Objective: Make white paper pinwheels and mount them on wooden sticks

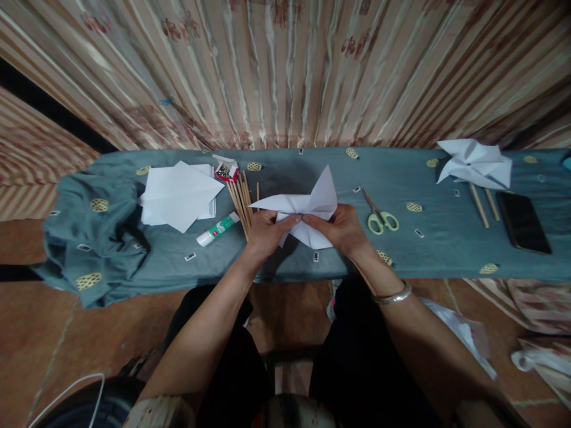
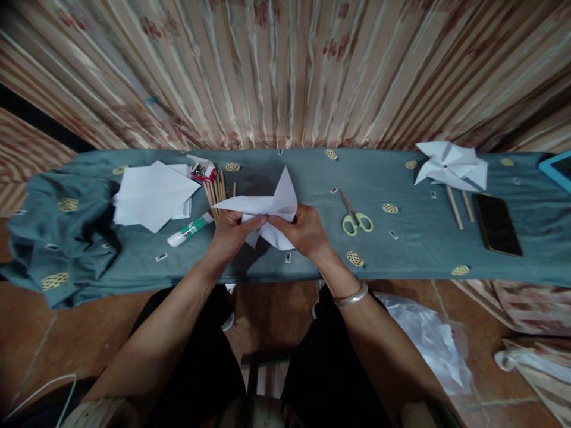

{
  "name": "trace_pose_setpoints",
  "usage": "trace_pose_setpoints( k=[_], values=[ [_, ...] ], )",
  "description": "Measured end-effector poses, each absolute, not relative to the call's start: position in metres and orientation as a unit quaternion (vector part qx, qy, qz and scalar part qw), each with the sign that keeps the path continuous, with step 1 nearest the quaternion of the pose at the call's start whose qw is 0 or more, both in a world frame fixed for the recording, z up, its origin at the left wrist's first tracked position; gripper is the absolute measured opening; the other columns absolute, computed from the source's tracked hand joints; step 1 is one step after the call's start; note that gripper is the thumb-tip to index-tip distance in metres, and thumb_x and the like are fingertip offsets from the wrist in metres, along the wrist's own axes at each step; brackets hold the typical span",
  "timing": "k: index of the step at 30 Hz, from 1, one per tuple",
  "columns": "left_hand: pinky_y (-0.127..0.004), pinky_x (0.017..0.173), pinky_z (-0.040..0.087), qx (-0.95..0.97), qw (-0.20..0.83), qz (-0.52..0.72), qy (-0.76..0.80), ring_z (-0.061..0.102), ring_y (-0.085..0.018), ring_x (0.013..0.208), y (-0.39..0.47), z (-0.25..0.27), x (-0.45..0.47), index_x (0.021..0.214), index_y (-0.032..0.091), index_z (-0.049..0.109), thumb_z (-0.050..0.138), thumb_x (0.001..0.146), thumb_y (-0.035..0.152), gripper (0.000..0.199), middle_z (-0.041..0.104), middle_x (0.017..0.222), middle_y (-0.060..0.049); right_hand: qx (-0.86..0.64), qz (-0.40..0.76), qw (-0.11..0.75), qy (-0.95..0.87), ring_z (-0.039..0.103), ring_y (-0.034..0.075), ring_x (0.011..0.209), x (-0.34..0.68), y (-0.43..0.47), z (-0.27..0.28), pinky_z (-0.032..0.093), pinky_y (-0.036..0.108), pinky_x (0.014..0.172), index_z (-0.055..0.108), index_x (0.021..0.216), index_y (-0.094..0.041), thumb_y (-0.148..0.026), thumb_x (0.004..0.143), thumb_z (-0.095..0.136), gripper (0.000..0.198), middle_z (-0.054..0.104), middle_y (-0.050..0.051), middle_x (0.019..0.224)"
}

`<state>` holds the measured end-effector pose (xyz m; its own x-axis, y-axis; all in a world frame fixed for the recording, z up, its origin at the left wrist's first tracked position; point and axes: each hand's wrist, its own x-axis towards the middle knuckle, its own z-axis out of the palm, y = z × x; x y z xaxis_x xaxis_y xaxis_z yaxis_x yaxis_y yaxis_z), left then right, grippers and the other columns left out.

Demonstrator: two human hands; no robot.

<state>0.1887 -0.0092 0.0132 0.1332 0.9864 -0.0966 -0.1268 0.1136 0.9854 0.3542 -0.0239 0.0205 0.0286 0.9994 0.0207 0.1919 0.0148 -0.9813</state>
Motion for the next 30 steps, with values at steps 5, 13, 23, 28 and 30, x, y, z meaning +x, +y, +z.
trace_pose_setpoints(
  k=[5, 13, 23, 28, 30],
  values=[
    [-0.026, 0.066, 0.050, 0.450, 0.600, 0.489, 0.445, 0.063, -0.015, 0.066, -0.0081, 0.0113, 0.1903, 0.075, 0.015, 0.075, 0.085, 0.059, 0.032, 0.025, 0.073, 0.071, -0.001, -0.554, 0.437, 0.457, -0.542, 0.070, 0.021, 0.065, 0.3543, -0.0234, 0.0191, 0.054, 0.032, 0.056, 0.078, 0.081, -0.016, -0.044, 0.068, 0.077, 0.031, 0.078, 0.007, 0.078],
    [-0.026, 0.065, 0.049, 0.438, 0.608, 0.488, 0.447, 0.062, -0.014, 0.064, -0.0076, 0.0099, 0.1911, 0.071, 0.015, 0.074, 0.085, 0.057, 0.031, 0.024, 0.071, 0.068, -0.001, -0.551, 0.439, 0.466, -0.536, 0.070, 0.021, 0.066, 0.3536, -0.0236, 0.0198, 0.054, 0.031, 0.056, 0.078, 0.083, -0.016, -0.044, 0.067, 0.077, 0.032, 0.078, 0.007, 0.079],
    [-0.026, 0.063, 0.048, 0.435, 0.608, 0.494, 0.444, 0.061, -0.013, 0.063, -0.0073, 0.0086, 0.1929, 0.073, 0.015, 0.074, 0.084, 0.057, 0.030, 0.024, 0.071, 0.068, 0.000, -0.539, 0.460, 0.469, -0.527, 0.072, 0.023, 0.070, 0.3520, -0.0240, 0.0208, 0.056, 0.033, 0.061, 0.077, 0.082, -0.016, -0.044, 0.067, 0.077, 0.032, 0.078, 0.007, 0.081],
    [-0.025, 0.062, 0.047, 0.450, 0.593, 0.490, 0.453, 0.059, -0.013, 0.061, -0.0062, 0.0070, 0.1910, 0.068, 0.015, 0.073, 0.084, 0.058, 0.030, 0.021, 0.069, 0.064, 0.001, -0.557, 0.448, 0.464, -0.523, 0.071, 0.023, 0.068, 0.3513, -0.0238, 0.0196, 0.056, 0.033, 0.060, 0.077, 0.082, -0.015, -0.043, 0.067, 0.077, 0.032, 0.078, 0.008, 0.081],
    [-0.026, 0.062, 0.047, 0.452, 0.591, 0.490, 0.455, 0.059, -0.013, 0.062, -0.0060, 0.0070, 0.1906, 0.069, 0.015, 0.073, 0.084, 0.058, 0.029, 0.021, 0.069, 0.066, 0.000, -0.557, 0.447, 0.464, -0.524, 0.071, 0.023, 0.068, 0.3511, -0.0235, 0.0186, 0.055, 0.032, 0.060, 0.077, 0.082, -0.015, -0.043, 0.067, 0.077, 0.031, 0.078, 0.008, 0.081]
  ],
)
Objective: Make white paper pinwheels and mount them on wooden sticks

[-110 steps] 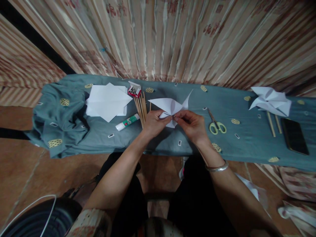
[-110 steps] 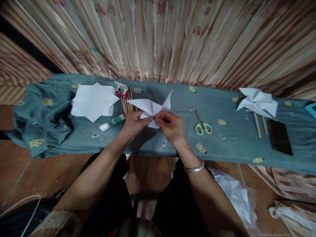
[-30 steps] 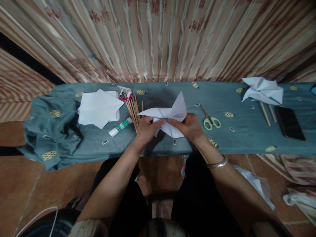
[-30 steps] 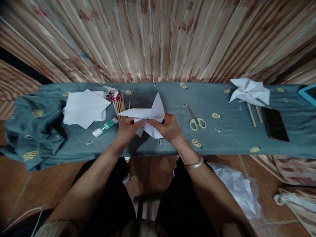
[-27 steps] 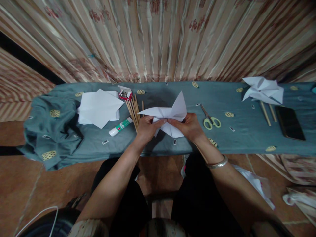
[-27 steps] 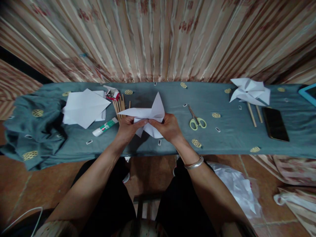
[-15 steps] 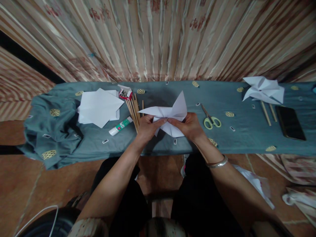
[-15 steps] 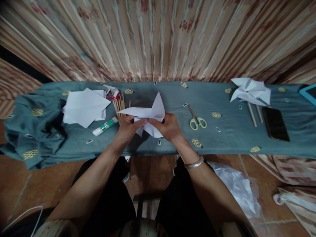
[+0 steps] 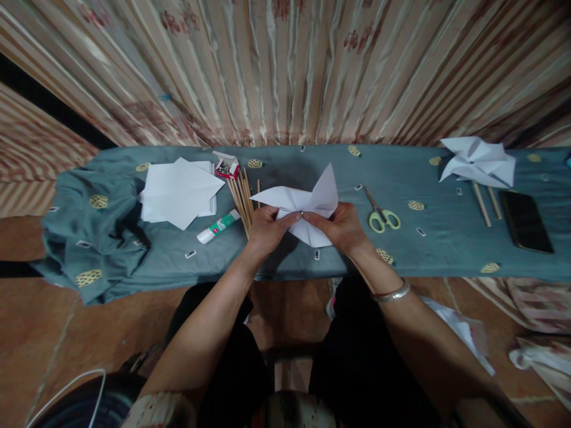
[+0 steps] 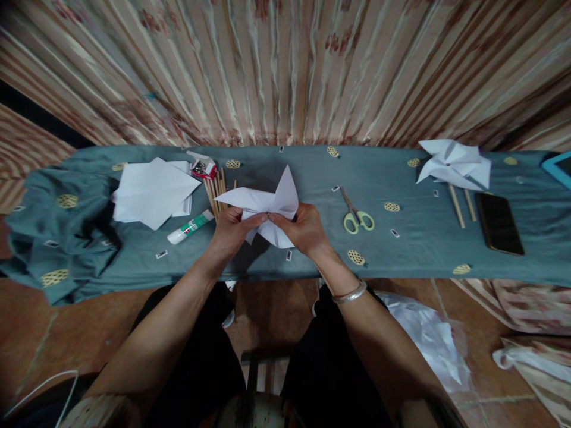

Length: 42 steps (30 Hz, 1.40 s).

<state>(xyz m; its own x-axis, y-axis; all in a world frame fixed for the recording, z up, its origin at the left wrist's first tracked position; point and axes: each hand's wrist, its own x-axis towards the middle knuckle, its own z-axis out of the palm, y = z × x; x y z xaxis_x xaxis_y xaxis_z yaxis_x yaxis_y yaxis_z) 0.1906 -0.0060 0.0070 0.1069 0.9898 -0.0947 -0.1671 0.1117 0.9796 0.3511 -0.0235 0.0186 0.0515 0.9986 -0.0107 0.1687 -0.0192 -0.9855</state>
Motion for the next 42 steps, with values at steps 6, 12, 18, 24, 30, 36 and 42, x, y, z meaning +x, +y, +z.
trace_pose_setpoints(
  k=[6, 12, 18, 24, 30, 36, 42],
  values=[
    [-0.025, 0.059, 0.046, 0.435, 0.589, 0.493, 0.469, 0.058, -0.013, 0.060, -0.0058, 0.0088, 0.1917, 0.068, 0.015, 0.072, 0.084, 0.055, 0.029, 0.023, 0.069, 0.065, 0.000, -0.552, 0.443, 0.468, -0.529, 0.070, 0.023, 0.068, 0.3501, -0.0224, 0.0174, 0.054, 0.031, 0.057, 0.077, 0.081, -0.015, -0.046, 0.067, 0.076, 0.034, 0.077, 0.007, 0.078],
    [-0.024, 0.056, 0.043, 0.432, 0.594, 0.491, 0.469, 0.056, -0.012, 0.057, -0.0058, 0.0078, 0.1919, 0.067, 0.015, 0.072, 0.082, 0.057, 0.027, 0.019, 0.067, 0.063, 0.001, -0.551, 0.449, 0.468, -0.525, 0.070, 0.023, 0.068, 0.3493, -0.0214, 0.0193, 0.054, 0.031, 0.056, 0.077, 0.080, -0.015, -0.043, 0.065, 0.077, 0.032, 0.077, 0.006, 0.077],
    [-0.025, 0.057, 0.043, 0.446, 0.584, 0.487, 0.472, 0.056, -0.012, 0.057, -0.0056, 0.0061, 0.1908, 0.066, 0.014, 0.071, 0.080, 0.059, 0.026, 0.016, 0.067, 0.061, 0.001, -0.531, 0.473, 0.481, -0.512, 0.071, 0.023, 0.071, 0.3495, -0.0218, 0.0222, 0.058, 0.033, 0.062, 0.077, 0.081, -0.015, -0.040, 0.064, 0.080, 0.031, 0.078, 0.008, 0.083],
    [-0.025, 0.059, 0.044, 0.458, 0.580, 0.479, 0.474, 0.059, -0.014, 0.061, -0.0058, 0.0083, 0.1899, 0.071, 0.014, 0.073, 0.079, 0.060, 0.025, 0.016, 0.070, 0.067, -0.001, -0.537, 0.469, 0.471, -0.519, 0.071, 0.023, 0.069, 0.3513, -0.0220, 0.0232, 0.057, 0.032, 0.059, 0.077, 0.079, -0.014, -0.040, 0.064, 0.080, 0.030, 0.077, 0.008, 0.080],
    [-0.024, 0.058, 0.043, 0.451, 0.599, 0.475, 0.460, 0.056, -0.012, 0.059, -0.0069, 0.0126, 0.1905, 0.070, 0.013, 0.073, 0.079, 0.057, 0.025, 0.019, 0.068, 0.065, 0.000, -0.527, 0.486, 0.463, -0.521, 0.069, 0.021, 0.066, 0.3534, -0.0233, 0.0257, 0.056, 0.033, 0.058, 0.076, 0.077, -0.013, -0.039, 0.064, 0.081, 0.029, 0.076, 0.007, 0.076],
    [-0.024, 0.060, 0.045, 0.433, 0.632, 0.468, 0.441, 0.058, -0.012, 0.060, -0.0072, 0.0124, 0.1897, 0.071, 0.013, 0.073, 0.083, 0.053, 0.029, 0.026, 0.070, 0.067, 0.000, -0.511, 0.526, 0.461, -0.499, 0.069, 0.019, 0.066, 0.3553, -0.0237, 0.0266, 0.058, 0.033, 0.061, 0.077, 0.080, -0.013, -0.042, 0.058, 0.086, 0.038, 0.077, 0.007, 0.079],
    [-0.022, 0.059, 0.043, 0.421, 0.652, 0.452, 0.440, 0.056, -0.010, 0.059, -0.0089, 0.0138, 0.1883, 0.069, 0.013, 0.073, 0.084, 0.054, 0.028, 0.025, 0.068, 0.065, 0.001, -0.518, 0.527, 0.455, -0.497, 0.070, 0.021, 0.069, 0.3580, -0.0237, 0.0255, 0.058, 0.034, 0.062, 0.076, 0.080, -0.015, -0.044, 0.059, 0.086, 0.037, 0.077, 0.006, 0.080]
  ],
)
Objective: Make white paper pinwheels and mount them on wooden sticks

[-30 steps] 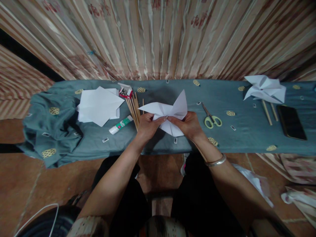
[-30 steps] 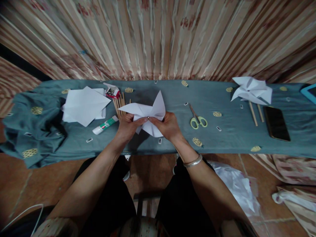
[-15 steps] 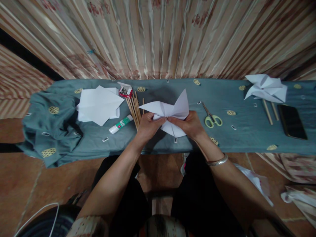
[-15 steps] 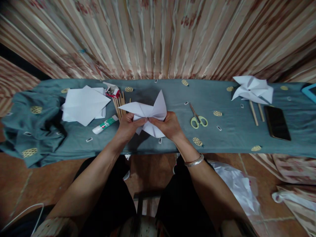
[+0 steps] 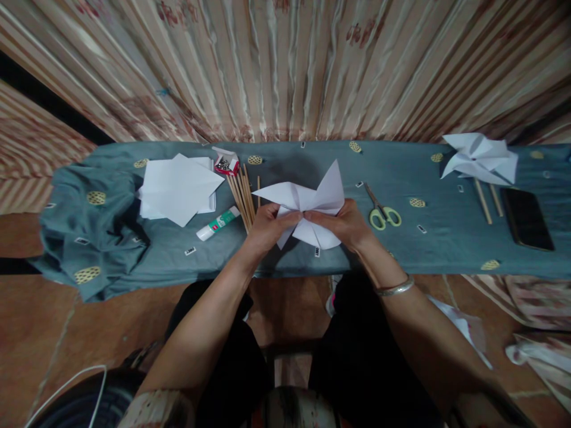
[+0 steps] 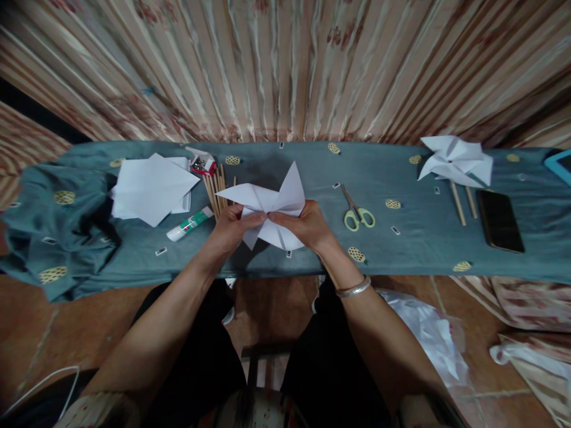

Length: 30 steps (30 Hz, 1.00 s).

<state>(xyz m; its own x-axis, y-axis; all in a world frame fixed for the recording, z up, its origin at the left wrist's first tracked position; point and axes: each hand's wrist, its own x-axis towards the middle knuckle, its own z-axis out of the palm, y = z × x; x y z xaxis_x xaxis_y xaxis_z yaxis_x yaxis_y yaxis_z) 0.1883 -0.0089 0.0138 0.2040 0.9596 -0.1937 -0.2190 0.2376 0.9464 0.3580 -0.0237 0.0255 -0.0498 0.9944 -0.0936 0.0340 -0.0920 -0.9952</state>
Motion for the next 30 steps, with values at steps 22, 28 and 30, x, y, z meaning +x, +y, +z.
trace_pose_setpoints(
  k=[22, 28, 30],
  values=[
    [-0.026, 0.069, 0.046, 0.418, 0.687, 0.429, 0.412, 0.061, -0.014, 0.068, -0.019, 0.017, 0.191, 0.084, 0.013, 0.072, 0.083, 0.056, 0.029, 0.034, 0.071, 0.076, -0.001, -0.559, 0.534, 0.478, -0.416, 0.069, 0.021, 0.062, 0.361, -0.028, 0.014, 0.056, 0.033, 0.058, 0.075, 0.076, -0.014, -0.040, 0.054, 0.087, 0.036, 0.077, 0.006, 0.074],
    [-0.036, 0.091, 0.049, 0.506, 0.648, 0.411, 0.394, 0.066, -0.021, 0.099, -0.002, 0.024, 0.166, 0.107, 0.018, 0.070, 0.084, 0.061, 0.027, 0.049, 0.073, 0.107, -0.006, -0.569, 0.507, 0.557, -0.331, 0.073, 0.024, 0.074, 0.382, -0.018, 0.020, 0.061, 0.037, 0.070, 0.074, 0.082, -0.018, -0.033, 0.047, 0.092, 0.043, 0.079, 0.004, 0.084],
    [-0.038, 0.092, 0.050, 0.552, 0.570, 0.428, 0.432, 0.067, -0.021, 0.098, 0.011, 0.020, 0.152, 0.106, 0.017, 0.070, 0.079, 0.066, 0.028, 0.042, 0.073, 0.106, -0.007, -0.566, 0.505, 0.576, -0.305, 0.074, 0.023, 0.076, 0.388, -0.016, 0.022, 0.062, 0.036, 0.073, 0.074, 0.085, -0.019, -0.032, 0.046, 0.092, 0.045, 0.079, 0.003, 0.087]
  ],
)
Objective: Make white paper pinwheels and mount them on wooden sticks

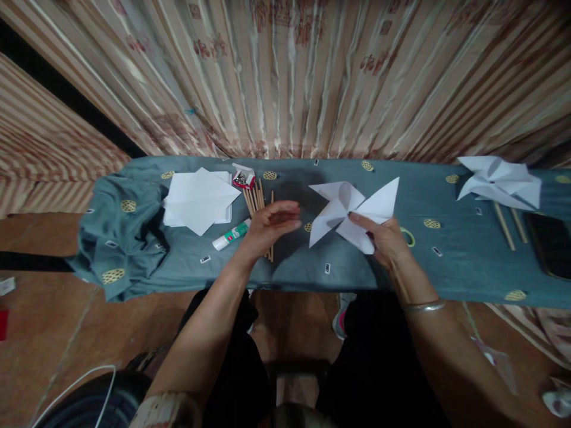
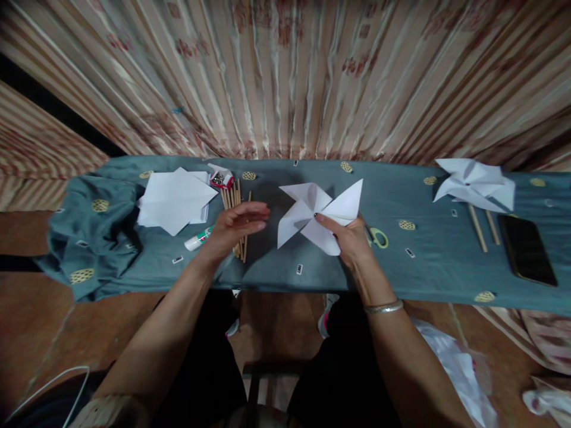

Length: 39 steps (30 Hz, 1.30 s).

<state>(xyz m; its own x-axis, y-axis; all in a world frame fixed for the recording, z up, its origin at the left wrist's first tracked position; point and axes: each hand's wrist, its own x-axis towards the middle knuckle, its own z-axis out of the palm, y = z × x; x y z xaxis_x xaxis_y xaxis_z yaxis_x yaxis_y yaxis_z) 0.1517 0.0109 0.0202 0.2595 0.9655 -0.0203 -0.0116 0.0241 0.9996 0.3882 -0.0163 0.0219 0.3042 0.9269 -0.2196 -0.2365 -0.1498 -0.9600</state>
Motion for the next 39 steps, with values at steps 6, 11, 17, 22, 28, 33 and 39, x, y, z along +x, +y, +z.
trace_pose_setpoints(
  k=[6, 11, 17, 22, 28, 33, 39],
  values=[
    [-0.040, 0.095, 0.049, 0.726, 0.194, 0.317, 0.579, 0.065, -0.023, 0.096, 0.039, 0.011, 0.127, 0.104, 0.016, 0.069, 0.061, 0.078, 0.014, 0.027, 0.073, 0.102, -0.008, -0.533, 0.543, 0.578, -0.294, 0.074, 0.022, 0.074, 0.394, -0.018, 0.024, 0.063, 0.034, 0.073, 0.073, 0.086, -0.019, -0.030, 0.050, 0.090, 0.041, 0.079, 0.002, 0.086],
    [-0.040, 0.096, 0.046, 0.754, 0.130, 0.203, 0.611, 0.062, -0.028, 0.105, 0.044, 0.009, 0.139, 0.111, 0.013, 0.067, 0.062, 0.081, 0.015, 0.031, 0.071, 0.103, -0.013, -0.529, 0.557, 0.560, -0.311, 0.074, 0.024, 0.081, 0.395, -0.019, 0.027, 0.062, 0.038, 0.079, 0.073, 0.088, -0.020, -0.030, 0.053, 0.088, 0.040, 0.078, 0.003, 0.090],
    [-0.037, 0.091, 0.049, 0.747, 0.124, 0.188, 0.625, 0.066, -0.027, 0.100, 0.045, 0.002, 0.153, 0.118, 0.014, 0.064, 0.065, 0.080, 0.014, 0.039, 0.065, 0.115, -0.014, -0.537, 0.554, 0.551, -0.319, 0.074, 0.024, 0.078, 0.396, -0.020, 0.028, 0.063, 0.036, 0.075, 0.073, 0.085, -0.022, -0.034, 0.052, 0.088, 0.039, 0.078, 0.002, 0.087],
    [-0.035, 0.088, 0.050, 0.718, 0.187, 0.251, 0.622, 0.068, -0.021, 0.088, 0.049, -0.003, 0.160, 0.117, 0.014, 0.066, 0.059, 0.073, 0.003, 0.045, 0.065, 0.121, -0.013, -0.528, 0.574, 0.554, -0.293, 0.073, 0.022, 0.075, 0.394, -0.023, 0.029, 0.062, 0.033, 0.074, 0.074, 0.080, -0.020, -0.030, 0.048, 0.091, 0.038, 0.078, 0.002, 0.087],
    [-0.027, 0.080, 0.051, 0.499, 0.505, 0.495, 0.501, 0.066, -0.015, 0.079, 0.040, 0.011, 0.191, 0.090, 0.015, 0.073, 0.067, 0.065, 0.014, 0.026, 0.074, 0.087, -0.003, -0.532, 0.549, 0.545, -0.345, 0.070, 0.020, 0.065, 0.397, -0.034, 0.033, 0.060, 0.032, 0.062, 0.074, 0.077, -0.018, -0.035, 0.051, 0.091, 0.036, 0.078, 0.003, 0.079],
    [-0.025, 0.062, 0.048, 0.313, 0.715, 0.471, 0.411, 0.060, -0.012, 0.057, 0.001, 0.033, 0.207, 0.081, 0.016, 0.075, 0.078, 0.052, 0.017, 0.029, 0.070, 0.066, 0.000, -0.522, 0.482, 0.466, -0.528, 0.068, 0.021, 0.063, 0.396, -0.058, 0.043, 0.055, 0.030, 0.053, 0.074, 0.077, -0.018, -0.039, 0.069, 0.081, 0.023, 0.076, 0.005, 0.074],
    [-0.019, 0.053, 0.042, 0.253, 0.778, 0.415, 0.399, 0.057, -0.008, 0.056, -0.027, 0.044, 0.208, 0.077, 0.014, 0.075, 0.086, 0.053, 0.021, 0.027, 0.072, 0.073, -0.003, -0.410, 0.247, 0.374, -0.794, 0.065, 0.017, 0.069, 0.380, -0.088, 0.074, 0.052, 0.027, 0.059, 0.068, 0.089, -0.019, -0.027, 0.091, 0.059, 0.012, 0.071, 0.003, 0.076]
  ],
)
